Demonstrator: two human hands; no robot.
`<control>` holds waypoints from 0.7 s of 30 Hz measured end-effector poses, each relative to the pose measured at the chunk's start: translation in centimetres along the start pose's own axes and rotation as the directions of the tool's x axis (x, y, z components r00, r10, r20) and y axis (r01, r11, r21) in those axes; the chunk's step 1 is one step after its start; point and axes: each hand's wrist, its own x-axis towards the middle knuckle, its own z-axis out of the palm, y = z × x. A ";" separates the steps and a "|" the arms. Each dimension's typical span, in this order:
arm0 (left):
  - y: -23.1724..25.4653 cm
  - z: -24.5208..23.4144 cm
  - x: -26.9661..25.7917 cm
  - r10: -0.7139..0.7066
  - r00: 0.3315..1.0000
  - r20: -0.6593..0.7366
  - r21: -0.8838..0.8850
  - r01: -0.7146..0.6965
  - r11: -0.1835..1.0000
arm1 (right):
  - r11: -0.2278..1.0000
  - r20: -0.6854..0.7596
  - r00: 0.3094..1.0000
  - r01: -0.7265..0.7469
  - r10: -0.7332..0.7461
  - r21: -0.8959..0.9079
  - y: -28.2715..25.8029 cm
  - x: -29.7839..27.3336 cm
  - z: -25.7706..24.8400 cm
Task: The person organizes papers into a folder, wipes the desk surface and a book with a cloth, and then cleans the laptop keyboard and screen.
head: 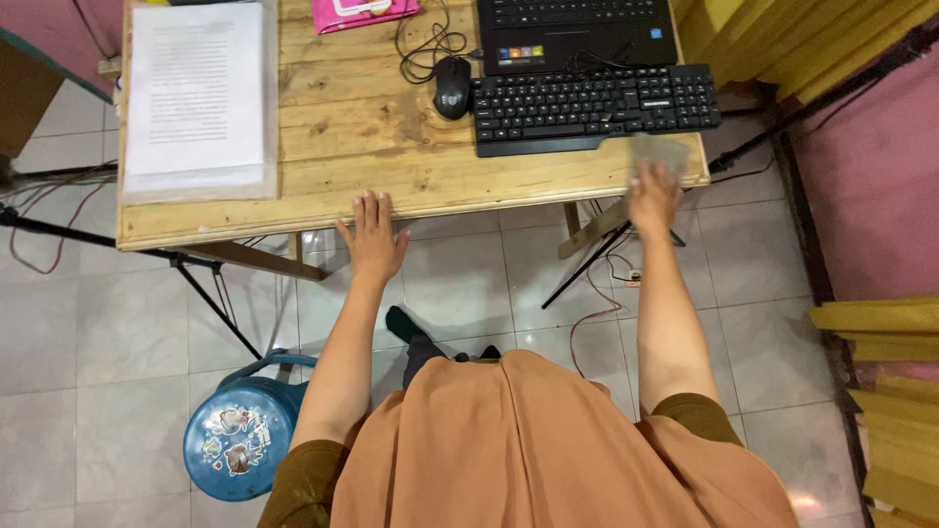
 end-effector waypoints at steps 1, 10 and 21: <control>0.0 -0.1 0.0 -0.001 1.000 0.013 0.014 0.001 1.000 | 0.991 -0.068 0.989 -0.132 0.133 0.015 0.2 0.1 -0.3; -0.3 -0.7 0.8 0.086 0.994 -0.063 0.091 -0.080 0.993 | 0.960 -0.150 0.952 0.278 -0.268 0.047 -15.7 -3.4 10.1; -1.9 -4.4 5.4 0.190 0.981 0.026 0.095 -0.192 0.977 | 0.892 0.092 0.890 0.435 -0.446 0.121 -31.2 6.5 13.1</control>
